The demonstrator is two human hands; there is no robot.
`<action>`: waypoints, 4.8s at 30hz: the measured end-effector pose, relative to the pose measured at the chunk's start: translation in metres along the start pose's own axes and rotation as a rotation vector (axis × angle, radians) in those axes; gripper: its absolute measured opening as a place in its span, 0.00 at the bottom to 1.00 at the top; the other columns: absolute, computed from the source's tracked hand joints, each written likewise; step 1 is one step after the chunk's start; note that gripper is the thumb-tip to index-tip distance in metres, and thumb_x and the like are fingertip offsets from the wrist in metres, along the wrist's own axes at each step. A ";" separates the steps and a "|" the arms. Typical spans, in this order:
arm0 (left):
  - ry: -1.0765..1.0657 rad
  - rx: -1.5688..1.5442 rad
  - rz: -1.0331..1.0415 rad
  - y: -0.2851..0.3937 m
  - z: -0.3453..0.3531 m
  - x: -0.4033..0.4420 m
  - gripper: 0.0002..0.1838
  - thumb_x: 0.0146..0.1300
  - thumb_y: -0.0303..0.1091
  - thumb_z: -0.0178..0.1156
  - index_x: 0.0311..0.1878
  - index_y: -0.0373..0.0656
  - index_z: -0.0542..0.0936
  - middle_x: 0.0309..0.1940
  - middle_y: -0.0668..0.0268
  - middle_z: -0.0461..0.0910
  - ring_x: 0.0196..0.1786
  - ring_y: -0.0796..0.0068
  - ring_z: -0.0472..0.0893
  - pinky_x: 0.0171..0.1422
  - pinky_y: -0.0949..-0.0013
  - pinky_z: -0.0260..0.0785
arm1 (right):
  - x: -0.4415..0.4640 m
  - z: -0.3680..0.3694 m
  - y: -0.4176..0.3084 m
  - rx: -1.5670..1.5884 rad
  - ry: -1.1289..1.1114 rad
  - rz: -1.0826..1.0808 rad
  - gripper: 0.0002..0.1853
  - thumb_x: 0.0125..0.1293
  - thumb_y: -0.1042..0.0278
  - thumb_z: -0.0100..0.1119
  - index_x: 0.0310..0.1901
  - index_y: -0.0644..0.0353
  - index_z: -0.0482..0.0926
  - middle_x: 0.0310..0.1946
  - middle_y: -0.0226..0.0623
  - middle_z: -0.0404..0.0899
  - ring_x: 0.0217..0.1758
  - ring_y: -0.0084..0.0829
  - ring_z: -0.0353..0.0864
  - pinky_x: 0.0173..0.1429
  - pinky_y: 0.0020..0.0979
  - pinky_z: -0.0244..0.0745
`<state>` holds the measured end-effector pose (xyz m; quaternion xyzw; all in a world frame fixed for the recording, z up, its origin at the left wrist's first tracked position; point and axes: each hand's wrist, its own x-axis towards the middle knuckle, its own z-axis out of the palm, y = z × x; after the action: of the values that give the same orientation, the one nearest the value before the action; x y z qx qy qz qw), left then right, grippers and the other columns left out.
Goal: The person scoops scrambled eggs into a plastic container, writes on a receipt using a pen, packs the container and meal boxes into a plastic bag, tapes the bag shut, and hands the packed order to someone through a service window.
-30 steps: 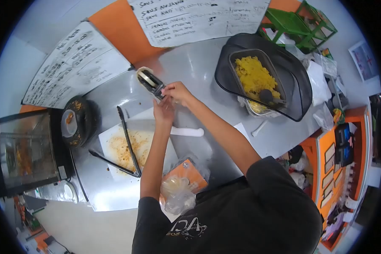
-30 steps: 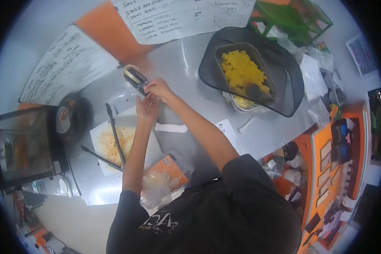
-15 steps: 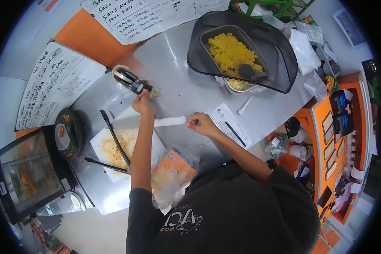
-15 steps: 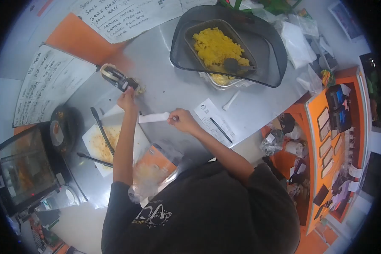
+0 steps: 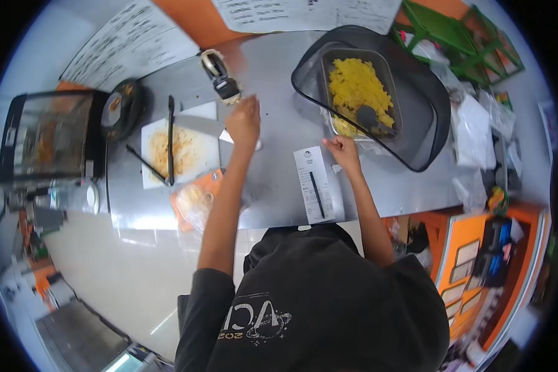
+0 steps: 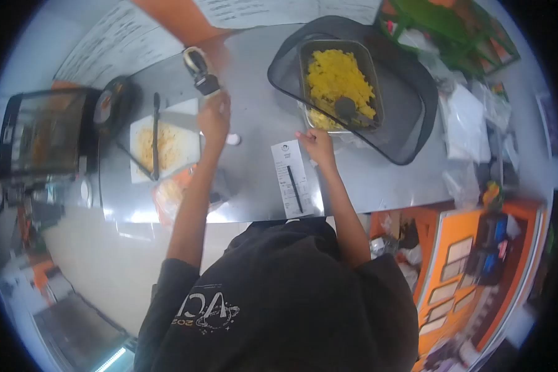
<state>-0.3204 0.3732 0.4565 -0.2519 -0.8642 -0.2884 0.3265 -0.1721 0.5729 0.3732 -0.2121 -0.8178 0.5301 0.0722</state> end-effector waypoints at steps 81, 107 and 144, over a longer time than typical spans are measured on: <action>0.425 -0.145 -0.859 -0.123 -0.156 -0.256 0.21 0.50 0.41 0.60 0.46 0.42 0.71 0.40 0.63 0.76 0.40 0.70 0.77 0.43 0.65 0.72 | -0.073 0.218 -0.233 0.094 -0.923 -0.945 0.19 0.48 0.66 0.59 0.45 0.60 0.74 0.45 0.40 0.73 0.55 0.41 0.66 0.64 0.44 0.53; -1.871 -1.811 -0.942 0.507 -0.070 -0.256 0.26 0.60 0.51 0.46 0.57 0.45 0.65 0.55 0.60 0.67 0.55 0.61 0.69 0.57 0.55 0.63 | -0.527 -0.316 -0.079 -0.073 1.287 0.150 0.38 0.55 0.60 0.63 0.64 0.59 0.54 0.59 0.44 0.62 0.64 0.38 0.59 0.65 0.34 0.56; -2.174 -1.929 -0.365 1.184 0.124 -0.151 0.30 0.66 0.51 0.23 0.53 0.42 0.69 0.45 0.59 0.76 0.48 0.62 0.76 0.55 0.60 0.69 | -0.551 -0.871 0.137 0.696 1.533 0.208 0.32 0.66 0.40 0.35 0.62 0.56 0.59 0.56 0.46 0.67 0.59 0.36 0.67 0.58 0.36 0.67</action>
<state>0.4652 1.2547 0.6677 -0.3462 -0.1747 -0.4510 -0.8039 0.6592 1.1160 0.6814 -0.5525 -0.3092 0.4652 0.6186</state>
